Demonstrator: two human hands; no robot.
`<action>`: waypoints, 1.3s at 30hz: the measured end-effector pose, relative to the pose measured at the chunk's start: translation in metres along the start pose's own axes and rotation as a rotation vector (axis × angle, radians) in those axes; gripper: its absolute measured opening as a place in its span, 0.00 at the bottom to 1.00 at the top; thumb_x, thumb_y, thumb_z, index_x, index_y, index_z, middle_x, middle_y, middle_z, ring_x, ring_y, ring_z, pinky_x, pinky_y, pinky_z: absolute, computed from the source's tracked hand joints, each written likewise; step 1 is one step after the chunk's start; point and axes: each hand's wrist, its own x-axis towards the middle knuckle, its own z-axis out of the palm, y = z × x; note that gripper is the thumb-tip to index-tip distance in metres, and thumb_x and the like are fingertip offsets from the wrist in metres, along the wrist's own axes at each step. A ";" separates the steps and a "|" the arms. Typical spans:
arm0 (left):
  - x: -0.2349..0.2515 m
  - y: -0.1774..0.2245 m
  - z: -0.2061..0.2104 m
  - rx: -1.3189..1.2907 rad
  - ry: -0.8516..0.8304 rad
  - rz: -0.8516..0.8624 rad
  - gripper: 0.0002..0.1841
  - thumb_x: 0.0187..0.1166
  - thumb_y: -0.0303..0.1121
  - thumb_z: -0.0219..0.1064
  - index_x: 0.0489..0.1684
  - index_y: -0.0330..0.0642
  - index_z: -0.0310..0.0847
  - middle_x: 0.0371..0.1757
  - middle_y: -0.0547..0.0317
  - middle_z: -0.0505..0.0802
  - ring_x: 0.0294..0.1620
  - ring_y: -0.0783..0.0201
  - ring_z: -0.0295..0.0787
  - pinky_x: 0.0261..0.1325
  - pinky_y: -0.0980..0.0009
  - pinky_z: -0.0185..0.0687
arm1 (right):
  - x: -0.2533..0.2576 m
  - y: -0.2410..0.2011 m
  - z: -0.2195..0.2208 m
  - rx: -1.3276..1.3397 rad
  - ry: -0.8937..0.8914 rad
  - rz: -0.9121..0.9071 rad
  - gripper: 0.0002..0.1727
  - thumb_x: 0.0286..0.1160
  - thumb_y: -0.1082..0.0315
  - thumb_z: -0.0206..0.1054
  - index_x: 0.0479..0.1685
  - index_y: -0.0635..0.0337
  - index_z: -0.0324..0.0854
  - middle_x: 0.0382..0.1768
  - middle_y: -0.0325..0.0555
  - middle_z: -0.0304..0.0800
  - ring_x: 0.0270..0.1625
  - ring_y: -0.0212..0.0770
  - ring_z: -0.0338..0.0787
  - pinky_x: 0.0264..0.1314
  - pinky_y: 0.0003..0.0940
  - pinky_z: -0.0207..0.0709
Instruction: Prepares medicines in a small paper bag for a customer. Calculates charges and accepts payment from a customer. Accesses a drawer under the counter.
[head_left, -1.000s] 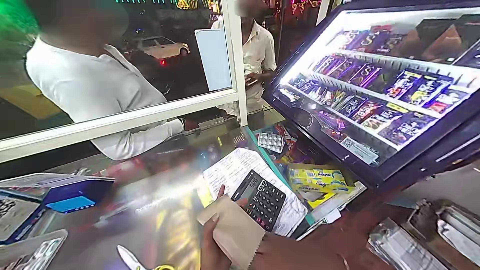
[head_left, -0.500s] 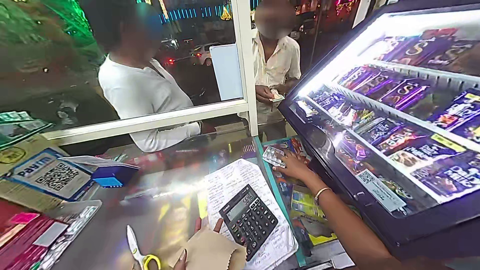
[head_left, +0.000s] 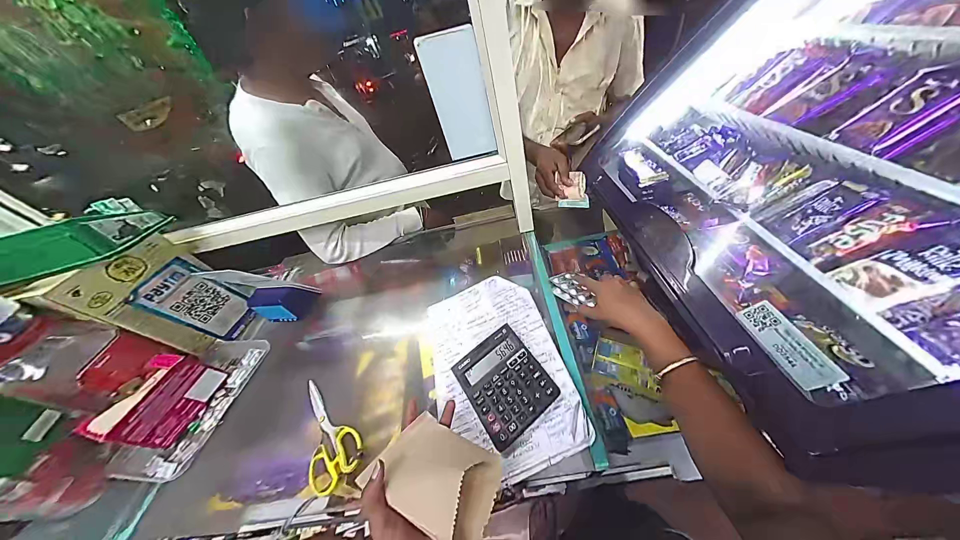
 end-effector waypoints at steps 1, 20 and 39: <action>0.002 0.002 0.001 0.000 -0.014 -0.003 0.45 0.68 0.60 0.71 0.88 0.50 0.65 0.78 0.40 0.82 0.78 0.44 0.81 0.71 0.49 0.83 | -0.013 -0.001 -0.002 0.006 -0.013 0.010 0.42 0.73 0.45 0.73 0.90 0.38 0.64 0.78 0.74 0.72 0.81 0.76 0.68 0.78 0.77 0.58; 0.064 -0.018 0.039 -0.003 0.019 -0.219 0.48 0.72 0.67 0.58 0.90 0.45 0.57 0.80 0.37 0.80 0.77 0.42 0.81 0.67 0.52 0.87 | -0.187 0.063 0.112 -0.101 0.356 -0.319 0.67 0.27 0.31 0.87 0.87 0.45 0.71 0.85 0.72 0.63 0.81 0.73 0.74 0.73 0.74 0.68; 0.076 -0.053 0.067 -0.146 0.186 -0.279 0.41 0.84 0.63 0.39 0.90 0.42 0.56 0.71 0.31 0.85 0.67 0.38 0.88 0.57 0.49 0.90 | -0.202 -0.001 0.065 0.572 0.810 -0.884 0.14 0.85 0.60 0.65 0.65 0.44 0.82 0.62 0.32 0.91 0.66 0.30 0.89 0.69 0.27 0.83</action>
